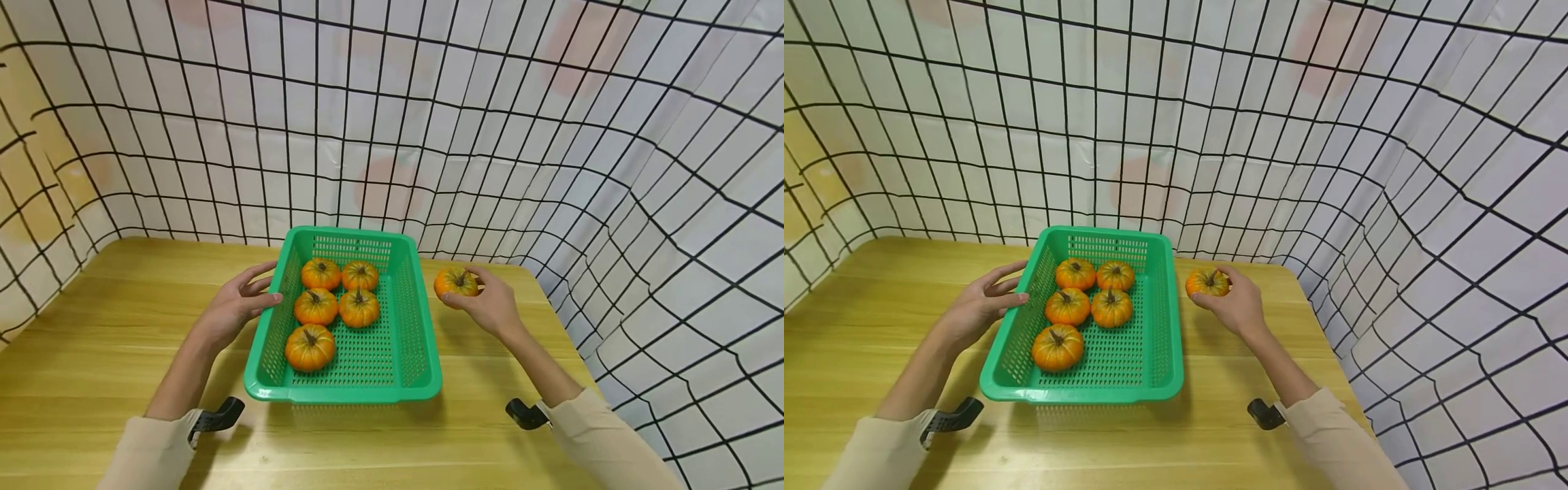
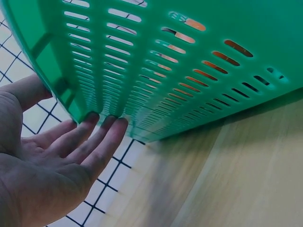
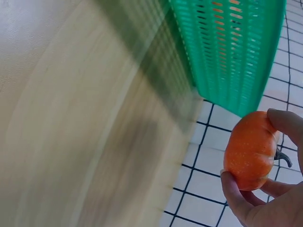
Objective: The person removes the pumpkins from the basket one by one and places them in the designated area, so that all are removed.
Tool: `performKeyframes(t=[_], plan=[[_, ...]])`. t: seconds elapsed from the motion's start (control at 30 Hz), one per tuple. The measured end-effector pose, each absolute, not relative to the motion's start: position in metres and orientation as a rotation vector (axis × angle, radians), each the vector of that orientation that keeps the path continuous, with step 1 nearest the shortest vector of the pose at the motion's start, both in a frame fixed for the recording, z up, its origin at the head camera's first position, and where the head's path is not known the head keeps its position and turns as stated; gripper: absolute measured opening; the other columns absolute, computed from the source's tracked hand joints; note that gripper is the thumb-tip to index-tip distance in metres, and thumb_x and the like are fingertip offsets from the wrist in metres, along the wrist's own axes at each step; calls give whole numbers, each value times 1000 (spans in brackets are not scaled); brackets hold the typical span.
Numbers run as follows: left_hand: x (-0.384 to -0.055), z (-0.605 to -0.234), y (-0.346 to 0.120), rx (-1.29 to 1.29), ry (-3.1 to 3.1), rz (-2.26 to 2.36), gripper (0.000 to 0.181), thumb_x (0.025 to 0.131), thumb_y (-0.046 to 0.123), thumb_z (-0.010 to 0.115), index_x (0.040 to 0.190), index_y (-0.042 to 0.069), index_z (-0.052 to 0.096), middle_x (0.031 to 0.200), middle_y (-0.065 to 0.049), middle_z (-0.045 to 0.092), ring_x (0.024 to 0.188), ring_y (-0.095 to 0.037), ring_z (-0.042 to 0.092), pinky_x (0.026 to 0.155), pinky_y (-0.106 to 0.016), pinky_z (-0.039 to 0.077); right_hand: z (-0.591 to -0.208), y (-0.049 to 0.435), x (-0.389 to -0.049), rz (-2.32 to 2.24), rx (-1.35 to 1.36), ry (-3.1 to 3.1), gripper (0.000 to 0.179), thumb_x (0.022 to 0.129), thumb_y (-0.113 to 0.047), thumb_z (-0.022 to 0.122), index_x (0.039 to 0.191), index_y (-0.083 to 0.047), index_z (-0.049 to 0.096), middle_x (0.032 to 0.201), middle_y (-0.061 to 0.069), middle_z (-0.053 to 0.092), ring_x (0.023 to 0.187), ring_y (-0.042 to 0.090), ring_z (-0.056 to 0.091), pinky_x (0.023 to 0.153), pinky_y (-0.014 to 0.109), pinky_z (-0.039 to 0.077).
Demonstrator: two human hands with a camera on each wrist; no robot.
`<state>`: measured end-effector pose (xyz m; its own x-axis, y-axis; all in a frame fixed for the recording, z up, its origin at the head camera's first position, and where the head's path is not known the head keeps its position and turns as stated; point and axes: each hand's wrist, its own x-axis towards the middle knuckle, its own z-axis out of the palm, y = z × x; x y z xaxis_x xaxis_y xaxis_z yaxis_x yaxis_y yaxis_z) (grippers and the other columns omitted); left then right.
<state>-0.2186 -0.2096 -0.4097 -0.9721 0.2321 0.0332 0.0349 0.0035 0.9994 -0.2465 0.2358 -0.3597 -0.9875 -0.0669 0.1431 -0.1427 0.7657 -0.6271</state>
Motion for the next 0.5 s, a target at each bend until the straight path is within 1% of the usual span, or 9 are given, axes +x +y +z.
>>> performKeyframes(t=[0.13,0.37,0.5], plan=[[-219,-411,-210,286,2107,2118,78,97,10,67,161,9,23,159,-27,35,117,-11,63,91,-24,55,-367,238,-250,995,145,-2834,78,84,-42,80,149,-11,50,141,23,56,124,41,55,93,54,54],[-219,-411,-209,271,2096,2138,78,97,9,67,161,10,24,159,-28,35,113,-10,64,90,-25,56,-377,239,-258,1006,101,-2802,77,84,-40,80,148,-9,50,142,23,56,117,41,61,95,51,54],[-219,-411,-208,267,2090,2149,77,97,8,67,161,9,24,158,-29,35,113,-10,65,90,-25,56,-381,239,-263,1030,84,-2772,76,84,-38,82,147,-8,51,142,22,57,120,41,59,97,52,54]])
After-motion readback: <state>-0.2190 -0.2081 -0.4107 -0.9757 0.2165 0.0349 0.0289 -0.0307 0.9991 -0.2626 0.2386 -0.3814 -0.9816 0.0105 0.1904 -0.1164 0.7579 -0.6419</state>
